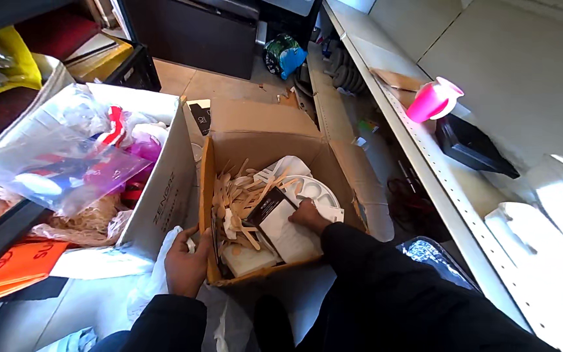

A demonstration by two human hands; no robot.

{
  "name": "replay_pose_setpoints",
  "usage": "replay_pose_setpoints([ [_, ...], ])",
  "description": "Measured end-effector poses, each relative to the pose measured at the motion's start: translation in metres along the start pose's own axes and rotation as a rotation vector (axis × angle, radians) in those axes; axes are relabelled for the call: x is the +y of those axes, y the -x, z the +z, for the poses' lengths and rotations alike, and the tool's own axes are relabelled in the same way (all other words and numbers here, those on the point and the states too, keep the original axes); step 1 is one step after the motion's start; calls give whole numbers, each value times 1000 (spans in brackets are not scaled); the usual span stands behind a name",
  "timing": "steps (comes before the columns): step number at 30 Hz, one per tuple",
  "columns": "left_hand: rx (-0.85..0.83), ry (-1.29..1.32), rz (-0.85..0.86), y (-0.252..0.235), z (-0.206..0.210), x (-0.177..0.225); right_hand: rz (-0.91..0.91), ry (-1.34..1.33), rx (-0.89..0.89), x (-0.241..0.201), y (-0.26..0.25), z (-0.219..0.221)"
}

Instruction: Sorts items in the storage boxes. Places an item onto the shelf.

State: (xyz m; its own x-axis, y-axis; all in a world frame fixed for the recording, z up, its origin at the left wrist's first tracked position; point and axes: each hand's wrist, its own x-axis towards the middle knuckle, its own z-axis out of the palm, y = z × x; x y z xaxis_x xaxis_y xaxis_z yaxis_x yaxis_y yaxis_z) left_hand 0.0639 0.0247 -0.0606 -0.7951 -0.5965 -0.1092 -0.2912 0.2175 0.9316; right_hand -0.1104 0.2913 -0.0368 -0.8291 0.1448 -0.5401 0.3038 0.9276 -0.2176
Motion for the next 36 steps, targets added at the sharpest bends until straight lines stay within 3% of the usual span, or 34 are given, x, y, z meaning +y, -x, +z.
replay_pose_setpoints([
  [7,-6,36,-44,4,0,0,-478,573,-106,15,-19,-108],
  [12,-19,23,-53,4,-1,3,-710,734,-120,30,-67,-58],
  [16,-16,42,-80,3,1,2,-588,738,-160,35,-84,-32],
  [20,-11,60,-75,1,3,-1,-399,757,-64,19,-59,-29],
  [24,-4,45,-73,2,3,0,-438,769,-142,14,-51,-33],
  [27,-9,51,-58,2,3,0,-496,628,-193,19,-57,-42],
  [32,0,50,-54,1,6,1,-528,256,-201,27,-49,-79],
  [36,8,71,-53,1,7,-1,-480,115,103,15,10,-149],
])
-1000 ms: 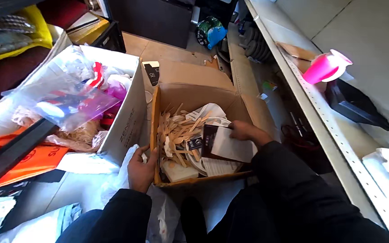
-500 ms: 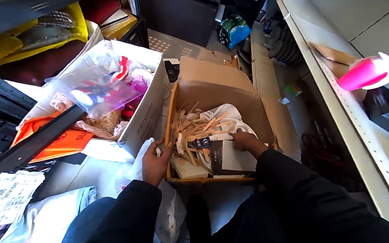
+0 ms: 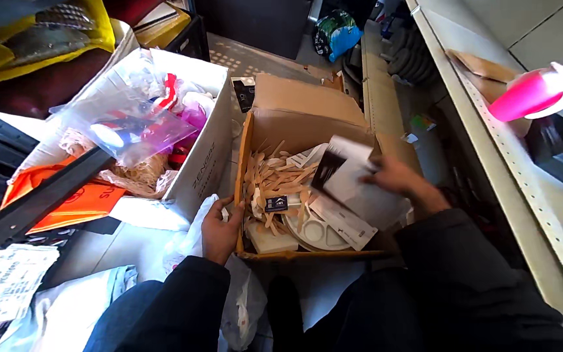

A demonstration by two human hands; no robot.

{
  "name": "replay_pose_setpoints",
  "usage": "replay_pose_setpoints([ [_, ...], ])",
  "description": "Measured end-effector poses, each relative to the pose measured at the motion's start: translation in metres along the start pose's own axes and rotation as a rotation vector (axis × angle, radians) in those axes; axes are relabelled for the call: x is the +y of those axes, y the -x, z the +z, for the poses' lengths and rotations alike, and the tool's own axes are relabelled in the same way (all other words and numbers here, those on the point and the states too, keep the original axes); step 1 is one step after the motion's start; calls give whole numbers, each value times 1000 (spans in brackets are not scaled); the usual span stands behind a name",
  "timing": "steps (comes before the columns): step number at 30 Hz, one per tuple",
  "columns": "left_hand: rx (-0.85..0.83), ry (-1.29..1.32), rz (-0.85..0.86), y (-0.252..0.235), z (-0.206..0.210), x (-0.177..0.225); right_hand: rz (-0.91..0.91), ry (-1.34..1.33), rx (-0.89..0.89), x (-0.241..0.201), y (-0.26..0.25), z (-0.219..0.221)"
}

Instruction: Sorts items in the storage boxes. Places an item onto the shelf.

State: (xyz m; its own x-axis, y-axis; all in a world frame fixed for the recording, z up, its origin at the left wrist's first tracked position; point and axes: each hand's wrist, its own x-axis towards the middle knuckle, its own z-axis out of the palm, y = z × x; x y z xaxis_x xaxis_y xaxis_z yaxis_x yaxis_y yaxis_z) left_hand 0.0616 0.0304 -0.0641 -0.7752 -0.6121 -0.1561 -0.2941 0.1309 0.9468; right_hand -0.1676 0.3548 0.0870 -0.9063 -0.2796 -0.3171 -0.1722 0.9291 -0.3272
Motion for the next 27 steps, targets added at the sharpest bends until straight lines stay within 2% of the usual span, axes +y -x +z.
replay_pose_setpoints([
  [3,1,6,-3,1,0,1,-33,-208,418,-23,36,-53],
  [5,-6,1,14,2,0,0,-108,-386,532,-22,46,-67],
  [7,-24,-1,28,3,-1,-1,-104,-528,423,-17,45,-63],
  [9,-23,3,28,3,-2,0,-9,-520,186,-8,30,-31],
  [11,-23,-1,14,3,-3,3,93,-337,-72,15,2,19],
  [13,-25,-7,0,5,-3,4,185,-71,-256,42,-24,68],
  [16,-14,-11,-3,5,-1,4,315,91,-299,76,-37,93],
  [20,-3,-40,-4,3,-2,1,298,98,-330,90,-41,95],
  [27,0,-33,-9,4,-2,5,339,120,-351,63,-29,108],
])
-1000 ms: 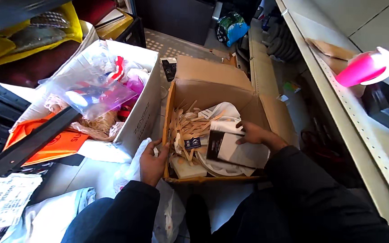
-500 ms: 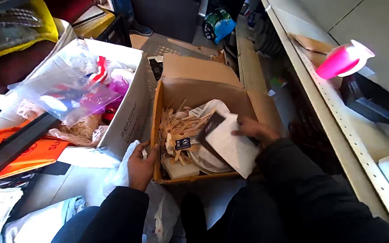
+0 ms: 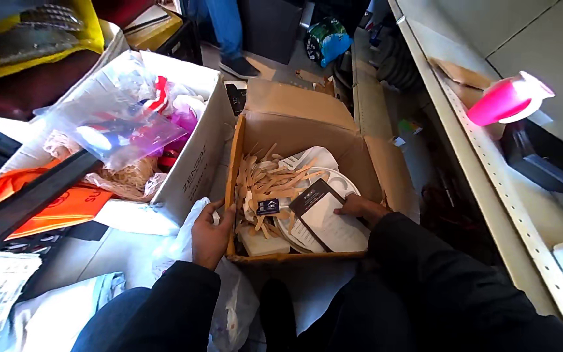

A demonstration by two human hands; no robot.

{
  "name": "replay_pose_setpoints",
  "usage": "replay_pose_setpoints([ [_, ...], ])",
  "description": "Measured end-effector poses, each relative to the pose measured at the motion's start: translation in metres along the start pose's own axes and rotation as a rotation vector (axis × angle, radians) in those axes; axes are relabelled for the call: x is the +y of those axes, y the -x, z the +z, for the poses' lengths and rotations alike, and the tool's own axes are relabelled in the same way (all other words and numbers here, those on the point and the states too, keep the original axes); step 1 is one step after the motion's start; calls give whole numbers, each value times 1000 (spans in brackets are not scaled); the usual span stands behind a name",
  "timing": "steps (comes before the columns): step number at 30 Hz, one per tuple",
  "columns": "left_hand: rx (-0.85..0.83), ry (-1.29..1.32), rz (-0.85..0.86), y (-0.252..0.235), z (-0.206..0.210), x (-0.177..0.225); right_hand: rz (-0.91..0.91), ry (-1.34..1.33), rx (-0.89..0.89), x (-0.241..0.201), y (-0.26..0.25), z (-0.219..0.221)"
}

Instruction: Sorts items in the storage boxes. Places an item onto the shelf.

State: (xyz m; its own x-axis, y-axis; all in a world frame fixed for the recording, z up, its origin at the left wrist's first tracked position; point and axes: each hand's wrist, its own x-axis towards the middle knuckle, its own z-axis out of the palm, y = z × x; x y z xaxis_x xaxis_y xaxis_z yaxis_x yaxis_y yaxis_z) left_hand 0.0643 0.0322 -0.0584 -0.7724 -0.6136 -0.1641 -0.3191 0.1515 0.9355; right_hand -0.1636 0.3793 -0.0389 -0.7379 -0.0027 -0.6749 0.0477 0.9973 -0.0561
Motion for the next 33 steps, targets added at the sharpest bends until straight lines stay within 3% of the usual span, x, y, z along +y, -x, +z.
replay_pose_setpoints([
  [6,-12,0,-5,0,0,0,-21,23,46,2,-7,8],
  [13,-16,-30,3,0,-1,2,-310,-27,167,-24,46,-39],
  [17,68,-100,40,5,-5,8,-777,-641,219,-33,109,-62],
  [19,120,-130,179,9,-8,19,-986,-940,195,-39,124,-52],
  [21,94,-12,412,15,-7,38,-1121,-1060,136,-44,122,-36],
  [24,-241,358,663,20,-5,65,-1084,-1057,77,-63,142,-17],
  [26,-486,478,700,22,-7,75,-1109,-1022,-36,-75,141,-10],
  [29,-681,495,685,25,-10,78,-1181,-989,-156,-85,118,0],
  [31,-626,497,680,27,-8,73,-1149,-1017,-145,-88,111,5],
  [33,-326,366,585,31,-6,70,-1076,-1043,-64,-87,107,6],
])
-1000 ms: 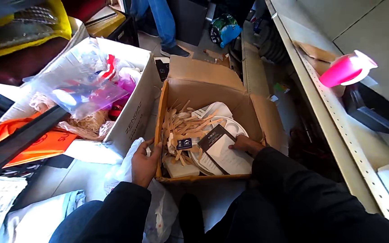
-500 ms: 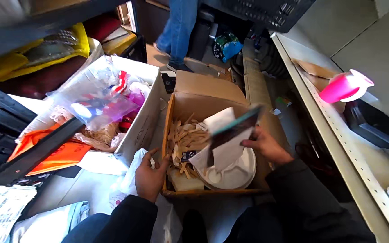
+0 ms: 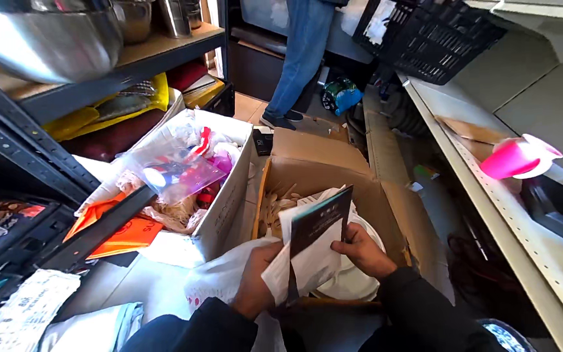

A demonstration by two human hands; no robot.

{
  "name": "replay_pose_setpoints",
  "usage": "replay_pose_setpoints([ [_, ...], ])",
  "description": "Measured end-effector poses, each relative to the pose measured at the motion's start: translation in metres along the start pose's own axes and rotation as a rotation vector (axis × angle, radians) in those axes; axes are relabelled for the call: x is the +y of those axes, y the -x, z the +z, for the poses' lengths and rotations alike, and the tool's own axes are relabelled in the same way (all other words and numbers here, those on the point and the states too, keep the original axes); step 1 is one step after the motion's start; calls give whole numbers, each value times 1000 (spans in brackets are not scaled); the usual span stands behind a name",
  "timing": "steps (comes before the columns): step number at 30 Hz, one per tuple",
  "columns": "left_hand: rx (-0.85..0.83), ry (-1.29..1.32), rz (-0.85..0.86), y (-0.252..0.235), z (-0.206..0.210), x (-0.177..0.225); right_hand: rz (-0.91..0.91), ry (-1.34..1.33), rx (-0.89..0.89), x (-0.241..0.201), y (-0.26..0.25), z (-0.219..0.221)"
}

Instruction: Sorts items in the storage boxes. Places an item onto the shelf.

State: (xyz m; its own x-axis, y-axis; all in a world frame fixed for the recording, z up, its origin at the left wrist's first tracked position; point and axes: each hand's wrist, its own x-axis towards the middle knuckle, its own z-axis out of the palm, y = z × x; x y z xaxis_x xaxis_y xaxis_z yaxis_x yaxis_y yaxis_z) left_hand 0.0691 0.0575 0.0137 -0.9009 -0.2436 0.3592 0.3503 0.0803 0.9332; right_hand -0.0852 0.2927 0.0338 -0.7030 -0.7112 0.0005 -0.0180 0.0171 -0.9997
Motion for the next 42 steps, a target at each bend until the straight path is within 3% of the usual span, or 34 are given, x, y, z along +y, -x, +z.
replay_pose_setpoints([
  [3,379,-66,-176,-6,-3,-5,6,-17,279,0,0,-12],
  [5,534,-39,-219,-11,-14,-2,10,-83,454,-8,0,-23],
  [9,619,-51,-160,-12,-24,4,31,-90,787,-14,-11,-37],
  [11,600,-67,-157,-11,-21,6,70,15,844,-14,-15,-33],
  [16,487,-122,-239,-8,-15,-3,128,25,497,-18,-13,21],
  [20,436,-369,-294,-5,-6,-9,149,-68,304,-21,-11,55],
  [25,418,-640,-339,-2,4,-1,178,-135,255,-21,-10,61],
  [31,423,-767,-307,0,13,4,193,-125,177,-21,-7,69],
  [34,439,-709,-256,0,11,7,195,-106,172,-20,-6,67],
  [39,597,-319,-246,-8,-29,-4,152,-139,236,-27,-3,64],
  [42,418,10,-414,-9,-43,-8,139,-209,246,-31,-2,64],
])
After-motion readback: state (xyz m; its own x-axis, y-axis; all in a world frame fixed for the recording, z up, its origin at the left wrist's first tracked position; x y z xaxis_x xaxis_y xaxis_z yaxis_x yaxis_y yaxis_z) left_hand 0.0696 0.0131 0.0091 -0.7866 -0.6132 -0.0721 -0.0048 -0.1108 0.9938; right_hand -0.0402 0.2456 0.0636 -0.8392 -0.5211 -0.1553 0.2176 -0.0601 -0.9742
